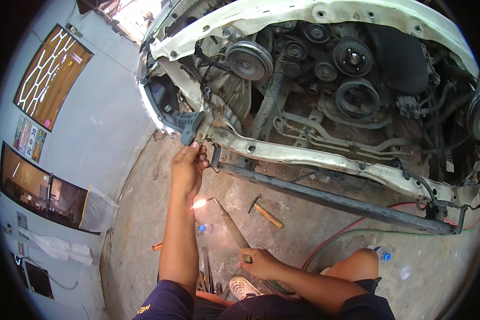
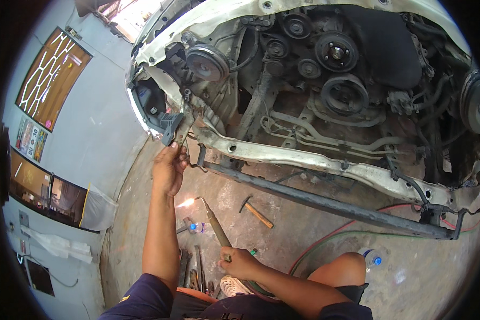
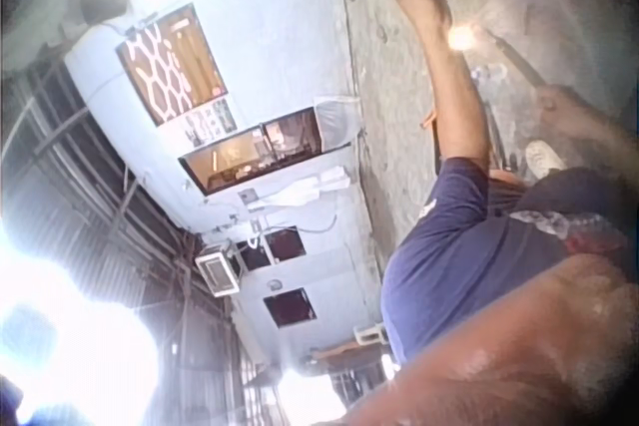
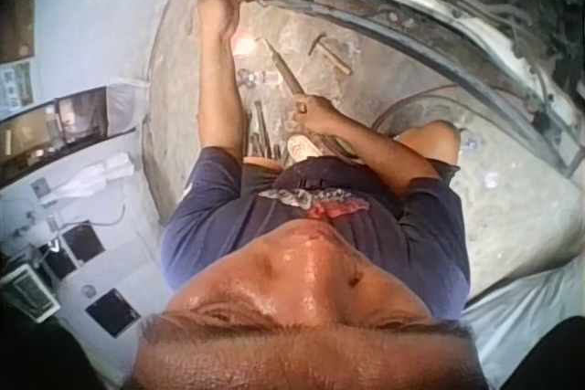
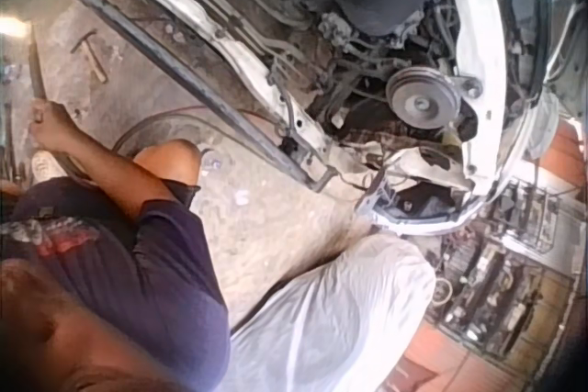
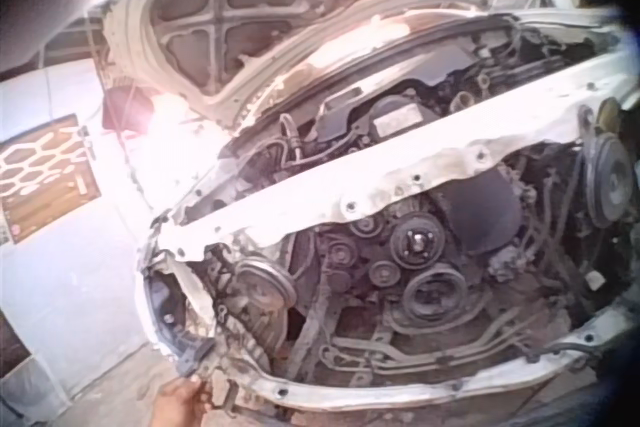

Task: The person uses a blowtorch to heat a metal bracket on the front of a vehicle and then strikes it with a hammer to adjust its shape.

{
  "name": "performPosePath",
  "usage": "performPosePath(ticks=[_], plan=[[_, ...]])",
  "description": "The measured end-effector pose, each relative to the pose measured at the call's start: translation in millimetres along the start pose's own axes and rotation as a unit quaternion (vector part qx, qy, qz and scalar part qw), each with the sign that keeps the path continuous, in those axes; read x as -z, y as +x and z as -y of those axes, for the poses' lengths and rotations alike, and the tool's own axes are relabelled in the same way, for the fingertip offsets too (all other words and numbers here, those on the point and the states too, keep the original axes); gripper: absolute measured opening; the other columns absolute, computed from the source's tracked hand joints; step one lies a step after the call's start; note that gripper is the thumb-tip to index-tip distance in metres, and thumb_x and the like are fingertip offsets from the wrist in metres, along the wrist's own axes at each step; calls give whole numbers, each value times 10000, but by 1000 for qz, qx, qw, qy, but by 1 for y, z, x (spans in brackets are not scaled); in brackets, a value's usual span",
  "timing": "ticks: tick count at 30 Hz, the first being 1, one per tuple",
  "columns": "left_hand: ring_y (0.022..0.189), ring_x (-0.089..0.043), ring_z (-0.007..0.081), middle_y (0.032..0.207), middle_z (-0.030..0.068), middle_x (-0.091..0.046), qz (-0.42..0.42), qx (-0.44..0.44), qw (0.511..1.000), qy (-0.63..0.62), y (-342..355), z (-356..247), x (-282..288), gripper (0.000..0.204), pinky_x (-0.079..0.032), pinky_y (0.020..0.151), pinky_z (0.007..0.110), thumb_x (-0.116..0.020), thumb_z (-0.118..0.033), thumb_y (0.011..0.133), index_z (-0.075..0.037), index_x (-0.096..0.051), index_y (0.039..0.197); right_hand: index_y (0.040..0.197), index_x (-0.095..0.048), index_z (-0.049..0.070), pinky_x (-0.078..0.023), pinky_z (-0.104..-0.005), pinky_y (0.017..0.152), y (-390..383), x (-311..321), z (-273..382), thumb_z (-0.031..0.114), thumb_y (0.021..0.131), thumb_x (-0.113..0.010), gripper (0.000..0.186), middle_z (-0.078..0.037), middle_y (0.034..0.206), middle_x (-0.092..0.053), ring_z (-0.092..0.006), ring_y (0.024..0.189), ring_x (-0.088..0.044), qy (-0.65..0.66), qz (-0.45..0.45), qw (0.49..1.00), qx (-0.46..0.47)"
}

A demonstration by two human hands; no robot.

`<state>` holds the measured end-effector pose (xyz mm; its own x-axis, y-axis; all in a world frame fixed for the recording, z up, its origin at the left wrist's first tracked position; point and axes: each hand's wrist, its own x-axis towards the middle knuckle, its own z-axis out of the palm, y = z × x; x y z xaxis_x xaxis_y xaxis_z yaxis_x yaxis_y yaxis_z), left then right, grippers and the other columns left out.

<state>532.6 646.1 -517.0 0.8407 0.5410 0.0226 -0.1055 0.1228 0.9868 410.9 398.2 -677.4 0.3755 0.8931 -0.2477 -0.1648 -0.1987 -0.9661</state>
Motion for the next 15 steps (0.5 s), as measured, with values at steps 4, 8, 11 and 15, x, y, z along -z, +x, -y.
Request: performPosePath(ticks=[4, 8, 11, 15], plan=[[757, -555, 116, 911, 52, -659, 0, 6, 1000, -18, 1, -1, 6, 163, -479, 635, 267, -634, -167, 1050, -12, -683, 1046, 956, -579, 70, -505, -327, 507, 1, -5, -2, 203, 999, -701, 185, -33, 712, -633, -130, 554, -650, 25, -3, 999, 19], [754, -550, 116, 906, 49, -655, 11, 8, 999, -31, 1, -1, 6, 157, -468, 627, 265, -640, -165, 1047, -13, -683, 1047, 951, -582, 72, -498, -330, 505, -2, -4, -1, 203, 997, -703, 184, -26, 701, -621, -127, 546, -638, 27, -7, 1000, 13], [751, -545, 115, 901, 48, -652, 10, 8, 999, -47, -1, 0, 2, 145, -458, 619, 263, -650, -157, 1039, -16, -680, 1039, 954, -596, 72, -506, -371, 582, -4, 0, 3, 229, 968, -721, 201, -76, 749, -644, -201, 635, -655, 27, -7, 1000, -8], [735, -543, 115, 885, 46, -647, -5, 6, 998, -56, -1, 1, -1, 119, -448, 613, 258, -667, -136, 1020, -19, -675, 1004, 967, -624, 72, -528, -432, 693, -3, 1, 0, 270, 924, -750, 239, -161, 817, -697, -315, 755, -704, 12, -4, 1000, -22]])
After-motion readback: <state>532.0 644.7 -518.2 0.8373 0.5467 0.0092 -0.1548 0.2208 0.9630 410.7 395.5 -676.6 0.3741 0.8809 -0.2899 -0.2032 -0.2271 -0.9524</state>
